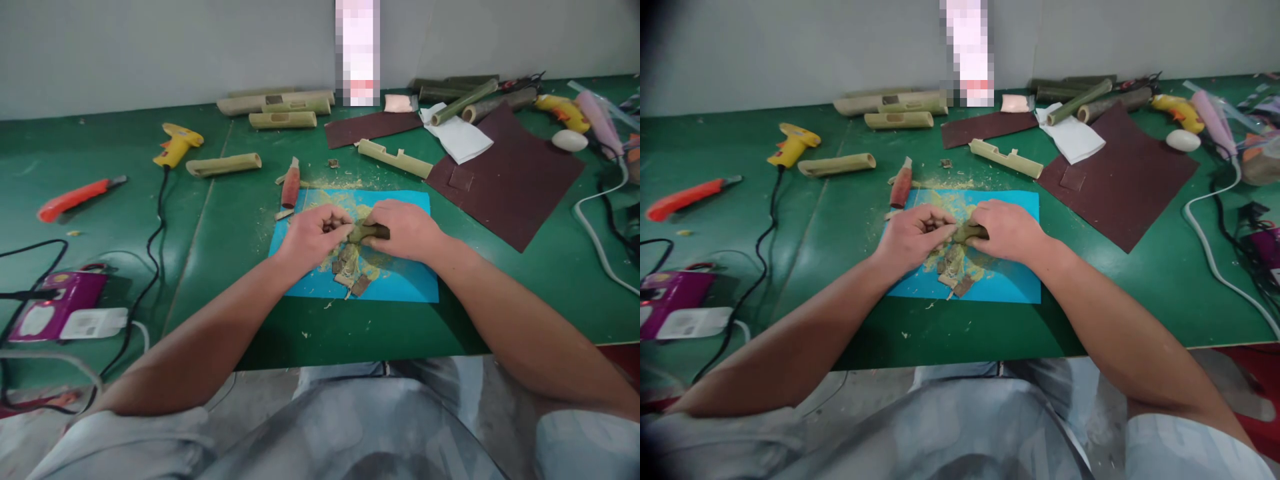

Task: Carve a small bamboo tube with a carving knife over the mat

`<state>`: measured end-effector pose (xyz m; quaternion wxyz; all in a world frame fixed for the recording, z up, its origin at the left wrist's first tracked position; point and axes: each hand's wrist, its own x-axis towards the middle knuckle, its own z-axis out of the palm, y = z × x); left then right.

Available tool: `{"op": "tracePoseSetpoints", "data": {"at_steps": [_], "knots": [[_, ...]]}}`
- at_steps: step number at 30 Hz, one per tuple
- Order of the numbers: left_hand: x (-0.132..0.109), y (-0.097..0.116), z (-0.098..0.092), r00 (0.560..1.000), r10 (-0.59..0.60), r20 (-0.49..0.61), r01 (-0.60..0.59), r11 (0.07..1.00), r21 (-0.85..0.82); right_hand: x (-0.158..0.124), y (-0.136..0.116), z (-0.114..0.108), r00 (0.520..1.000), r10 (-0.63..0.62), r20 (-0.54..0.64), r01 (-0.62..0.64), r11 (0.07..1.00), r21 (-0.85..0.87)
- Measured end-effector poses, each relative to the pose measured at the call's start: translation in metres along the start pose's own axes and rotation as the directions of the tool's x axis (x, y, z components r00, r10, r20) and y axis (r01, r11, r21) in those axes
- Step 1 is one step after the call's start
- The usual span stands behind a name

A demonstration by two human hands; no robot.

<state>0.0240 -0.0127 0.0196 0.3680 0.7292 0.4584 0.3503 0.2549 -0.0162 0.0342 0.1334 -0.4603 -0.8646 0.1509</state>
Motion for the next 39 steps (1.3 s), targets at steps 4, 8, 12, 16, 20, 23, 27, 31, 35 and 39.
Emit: {"op": "tracePoseSetpoints", "data": {"at_steps": [4,8,12,16,20,23,27,31,35,39], "knots": [[0.000,-0.001,0.003,0.999,-0.029,-0.039,0.028,0.999,-0.023,0.003,0.003,0.001,1.000,0.001,-0.005,-0.001,1.000,-0.024],[-0.002,-0.001,0.004,1.000,-0.014,-0.026,0.014,1.000,0.015,0.007,0.007,0.001,0.999,-0.044,-0.007,0.044,0.999,-0.027],[0.000,-0.001,0.007,0.999,-0.008,-0.042,0.009,0.999,0.031,0.009,0.009,0.000,0.997,-0.078,-0.010,0.078,0.996,-0.051],[0.004,-0.001,0.007,0.994,0.003,-0.107,-0.002,1.000,0.009,0.007,0.008,0.000,0.998,-0.064,-0.022,0.062,0.996,-0.067],[0.004,-0.001,0.004,0.998,-0.034,-0.061,0.033,0.999,-0.014,0.007,0.005,0.000,0.999,-0.032,-0.036,0.030,0.998,-0.060],[0.007,-0.002,0.006,0.996,-0.029,-0.083,0.028,1.000,-0.014,0.007,0.006,0.001,0.998,-0.049,-0.044,0.045,0.996,-0.076],[0.010,-0.002,0.006,0.996,-0.040,-0.079,0.037,0.999,-0.035,0.007,0.007,0.002,0.996,-0.064,-0.065,0.059,0.996,-0.073],[0.008,0.000,0.004,0.996,-0.084,-0.016,0.083,0.993,-0.082,0.007,0.007,0.001,0.998,-0.057,-0.038,0.055,0.997,-0.056],[0.010,0.001,0.006,0.995,-0.083,-0.057,0.078,0.994,-0.080,0.007,0.007,0.001,0.996,-0.069,-0.062,0.064,0.995,-0.075],[0.009,0.002,0.006,0.996,-0.093,-0.005,0.093,0.993,-0.066,0.008,0.009,0.002,0.996,-0.074,-0.046,0.071,0.995,-0.064]]}}
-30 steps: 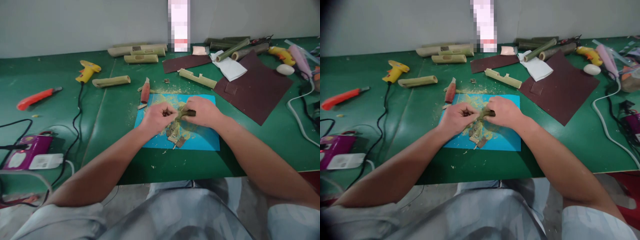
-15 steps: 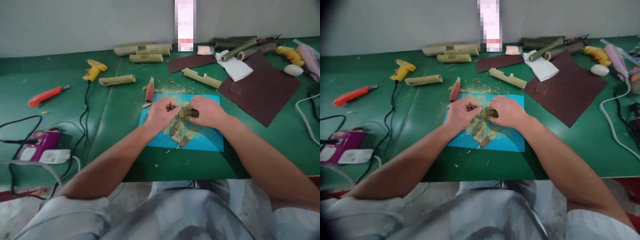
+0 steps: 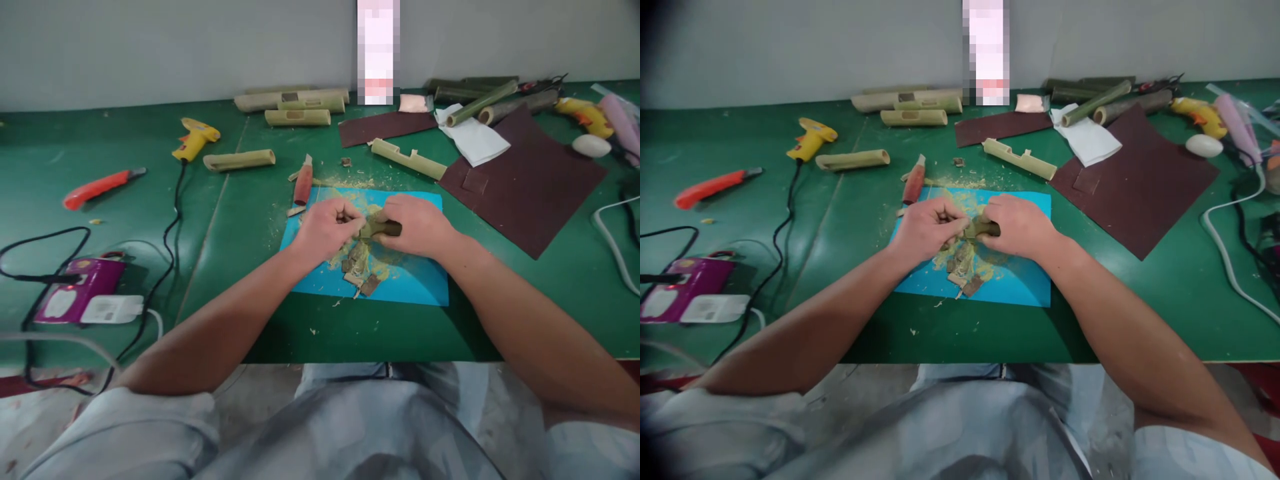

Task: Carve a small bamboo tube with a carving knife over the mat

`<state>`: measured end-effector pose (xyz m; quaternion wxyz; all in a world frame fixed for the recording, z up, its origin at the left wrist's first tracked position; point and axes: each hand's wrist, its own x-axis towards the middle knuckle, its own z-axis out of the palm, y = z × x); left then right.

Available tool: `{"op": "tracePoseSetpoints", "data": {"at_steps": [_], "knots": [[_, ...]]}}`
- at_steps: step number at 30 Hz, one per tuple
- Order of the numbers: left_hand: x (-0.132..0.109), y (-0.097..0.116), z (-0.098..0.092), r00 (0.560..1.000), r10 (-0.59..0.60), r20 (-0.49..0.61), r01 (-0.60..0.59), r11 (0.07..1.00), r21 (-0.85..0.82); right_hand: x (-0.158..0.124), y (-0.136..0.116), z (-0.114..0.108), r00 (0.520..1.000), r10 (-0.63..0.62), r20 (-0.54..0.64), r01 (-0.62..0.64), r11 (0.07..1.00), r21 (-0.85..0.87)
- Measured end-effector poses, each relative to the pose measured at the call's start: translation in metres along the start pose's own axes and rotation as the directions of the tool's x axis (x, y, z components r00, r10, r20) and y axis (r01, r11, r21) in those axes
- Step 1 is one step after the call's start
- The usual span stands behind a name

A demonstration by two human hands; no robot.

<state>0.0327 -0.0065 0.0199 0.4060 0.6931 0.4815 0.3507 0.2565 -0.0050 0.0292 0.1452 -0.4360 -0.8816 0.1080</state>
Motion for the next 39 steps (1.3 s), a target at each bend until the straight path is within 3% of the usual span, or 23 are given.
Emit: {"op": "tracePoseSetpoints", "data": {"at_steps": [8,11,17,23,39], "knots": [[0.001,-0.007,0.002,0.989,0.127,-0.069,-0.120,0.988,0.098,0.002,-0.001,-0.003,0.999,0.032,0.028,-0.033,0.999,0.006],[-0.002,-0.007,0.000,0.993,0.113,-0.024,-0.110,0.989,0.103,0.003,-0.001,-0.005,0.998,0.042,0.040,-0.043,0.999,0.026],[-0.005,-0.004,0.003,0.991,0.114,-0.069,-0.107,0.990,0.095,0.003,0.000,-0.003,1.000,0.021,0.021,-0.021,1.000,-0.001],[-0.009,-0.002,0.001,0.993,0.112,-0.026,-0.108,0.988,0.110,0.004,0.002,0.000,1.000,-0.011,0.007,0.011,1.000,-0.024],[0.001,-0.004,0.001,0.988,0.140,-0.059,-0.132,0.984,0.118,0.005,0.000,-0.004,1.000,-0.002,0.022,0.004,0.998,-0.062]]}}
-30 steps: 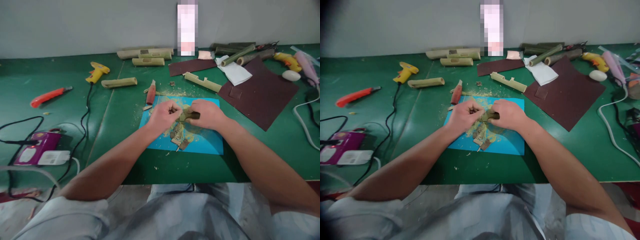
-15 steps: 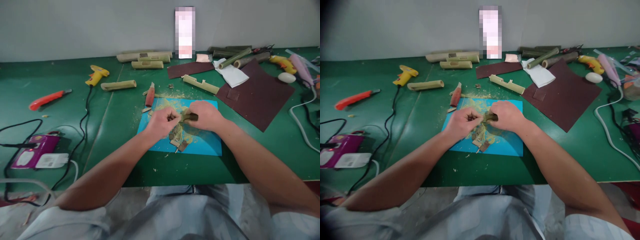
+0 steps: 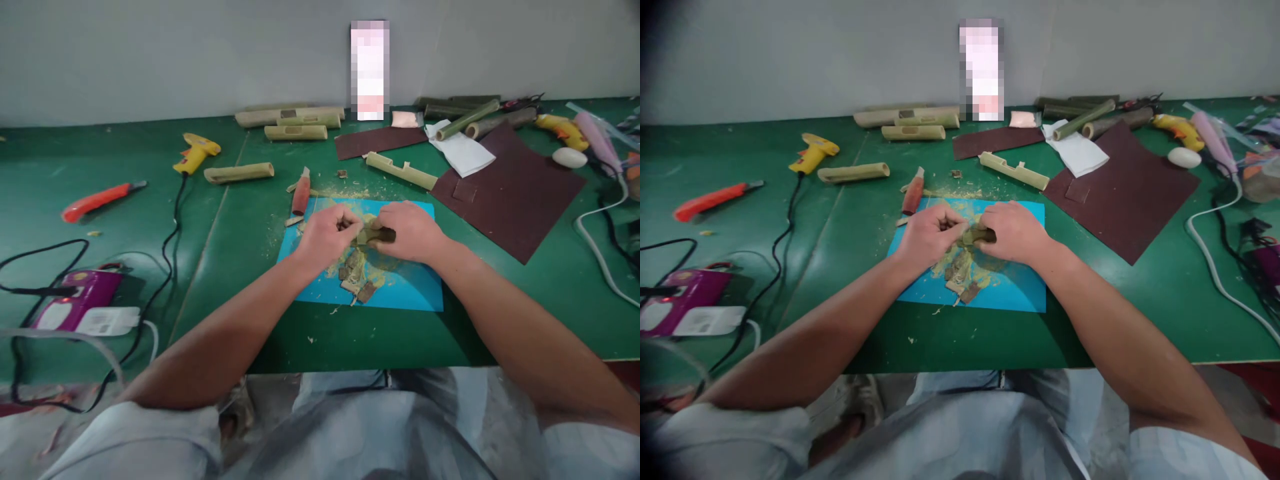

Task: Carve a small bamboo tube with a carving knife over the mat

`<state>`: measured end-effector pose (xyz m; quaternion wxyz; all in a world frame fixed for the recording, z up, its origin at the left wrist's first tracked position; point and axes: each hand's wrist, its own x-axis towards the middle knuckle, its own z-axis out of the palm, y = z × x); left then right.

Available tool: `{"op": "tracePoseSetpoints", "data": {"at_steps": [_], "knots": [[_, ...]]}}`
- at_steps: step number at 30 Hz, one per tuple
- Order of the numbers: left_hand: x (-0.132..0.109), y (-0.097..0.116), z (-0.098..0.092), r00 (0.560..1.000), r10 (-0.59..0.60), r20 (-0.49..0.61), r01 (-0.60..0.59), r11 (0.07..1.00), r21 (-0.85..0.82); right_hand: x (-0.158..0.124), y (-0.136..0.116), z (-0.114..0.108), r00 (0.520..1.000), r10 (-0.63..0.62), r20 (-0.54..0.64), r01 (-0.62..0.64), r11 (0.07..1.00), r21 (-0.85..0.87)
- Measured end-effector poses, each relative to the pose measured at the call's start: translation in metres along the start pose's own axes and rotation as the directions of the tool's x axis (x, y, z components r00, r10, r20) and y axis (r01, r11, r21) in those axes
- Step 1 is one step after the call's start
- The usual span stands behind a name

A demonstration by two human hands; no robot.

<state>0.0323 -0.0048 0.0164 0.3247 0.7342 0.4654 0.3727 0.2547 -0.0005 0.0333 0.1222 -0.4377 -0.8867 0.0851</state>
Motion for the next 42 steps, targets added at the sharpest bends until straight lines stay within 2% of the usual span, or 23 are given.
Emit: {"op": "tracePoseSetpoints", "data": {"at_steps": [4,10,15,20,23,26,30,36,42], "knots": [[-0.005,0.001,-0.002,0.999,-0.016,0.036,0.016,1.000,0.015,-0.001,-0.001,-0.001,0.999,0.031,0.010,-0.031,1.000,-0.003],[-0.005,0.000,0.000,1.000,0.020,-0.014,-0.019,0.998,0.054,0.001,-0.001,-0.002,1.000,0.025,0.013,-0.025,0.999,0.023],[-0.010,-0.002,-0.001,1.000,0.010,0.018,-0.011,0.999,0.052,0.000,0.000,-0.004,0.999,0.005,0.049,-0.005,1.000,-0.006],[-0.010,-0.006,0.002,0.998,0.070,-0.008,-0.070,0.997,0.043,-0.006,-0.011,-0.003,0.999,0.002,0.036,0.002,0.995,-0.102],[-0.008,-0.007,0.002,0.997,0.082,0.006,-0.082,0.995,0.050,-0.010,-0.019,0.001,1.000,0.018,-0.015,-0.020,0.993,-0.117],[-0.009,-0.005,0.000,0.999,0.050,0.008,-0.050,0.998,0.037,-0.011,-0.024,0.005,0.997,0.056,-0.055,-0.061,0.993,-0.098],[-0.012,-0.003,-0.001,1.000,-0.011,-0.015,0.011,0.999,-0.044,-0.011,-0.023,0.005,0.995,0.088,-0.038,-0.089,0.995,-0.035],[-0.012,0.001,0.000,1.000,-0.025,-0.003,0.025,0.997,-0.080,-0.017,-0.018,0.003,0.996,0.076,-0.040,-0.074,0.996,0.055],[-0.012,-0.001,0.002,1.000,-0.014,0.027,0.017,0.992,-0.122,-0.018,-0.012,0.006,0.990,0.121,-0.073,-0.108,0.981,0.159]]}}
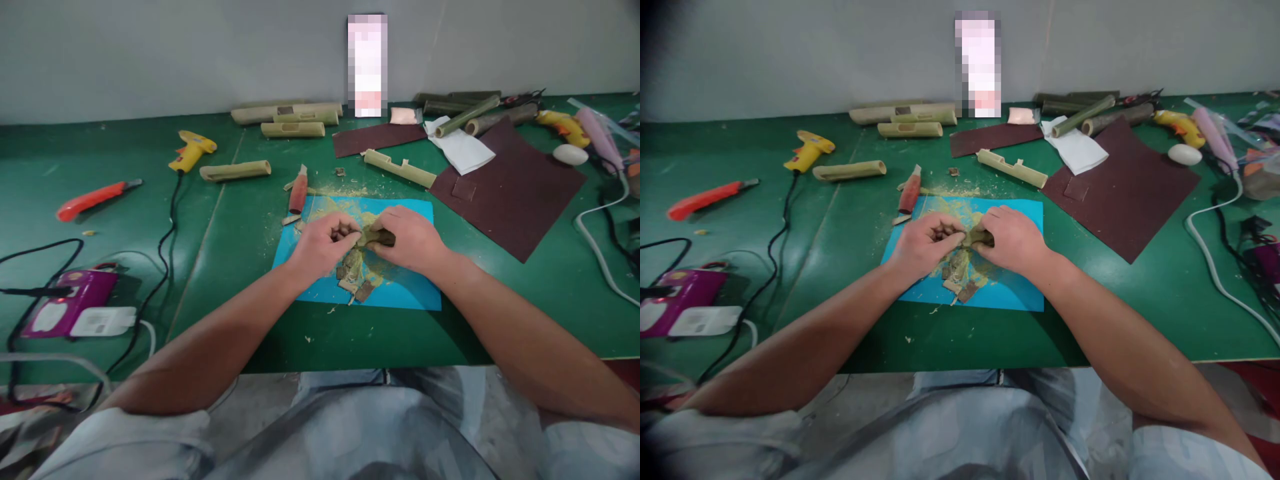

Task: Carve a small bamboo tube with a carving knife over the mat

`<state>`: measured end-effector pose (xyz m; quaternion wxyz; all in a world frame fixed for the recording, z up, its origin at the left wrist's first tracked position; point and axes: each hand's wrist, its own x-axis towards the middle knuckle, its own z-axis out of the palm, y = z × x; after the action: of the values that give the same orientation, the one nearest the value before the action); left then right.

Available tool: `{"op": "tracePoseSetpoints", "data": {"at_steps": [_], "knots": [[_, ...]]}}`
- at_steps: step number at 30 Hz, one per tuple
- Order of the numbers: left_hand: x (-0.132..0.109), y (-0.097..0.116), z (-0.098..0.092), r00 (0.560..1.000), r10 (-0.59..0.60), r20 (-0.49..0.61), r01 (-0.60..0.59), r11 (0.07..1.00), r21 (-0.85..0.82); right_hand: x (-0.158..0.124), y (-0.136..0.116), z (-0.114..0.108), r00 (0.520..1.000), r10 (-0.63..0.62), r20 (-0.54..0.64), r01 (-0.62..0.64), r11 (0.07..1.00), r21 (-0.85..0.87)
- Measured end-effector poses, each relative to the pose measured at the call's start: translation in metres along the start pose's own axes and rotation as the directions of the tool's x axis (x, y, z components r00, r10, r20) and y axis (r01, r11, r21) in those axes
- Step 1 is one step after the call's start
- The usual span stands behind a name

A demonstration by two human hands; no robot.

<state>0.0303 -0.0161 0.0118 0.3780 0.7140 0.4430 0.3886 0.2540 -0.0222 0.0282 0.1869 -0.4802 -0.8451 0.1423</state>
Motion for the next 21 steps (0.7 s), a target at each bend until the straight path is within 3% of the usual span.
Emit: {"op": "tracePoseSetpoints", "data": {"at_steps": [11,16,21], "knots": [[0.000,-0.001,-0.007,0.997,0.070,0.014,-0.072,0.978,0.194,0.000,0.003,-0.001,0.999,0.034,-0.006,-0.034,0.999,0.037],[0.003,0.004,-0.016,0.977,0.163,0.135,-0.195,0.940,0.279,-0.001,0.004,-0.003,1.000,0.013,0.011,-0.014,0.999,0.037],[0.007,0.006,-0.020,0.972,0.158,0.176,-0.208,0.926,0.315,0.000,0.006,-0.003,1.000,-0.016,0.015,0.015,0.999,0.047]]}}
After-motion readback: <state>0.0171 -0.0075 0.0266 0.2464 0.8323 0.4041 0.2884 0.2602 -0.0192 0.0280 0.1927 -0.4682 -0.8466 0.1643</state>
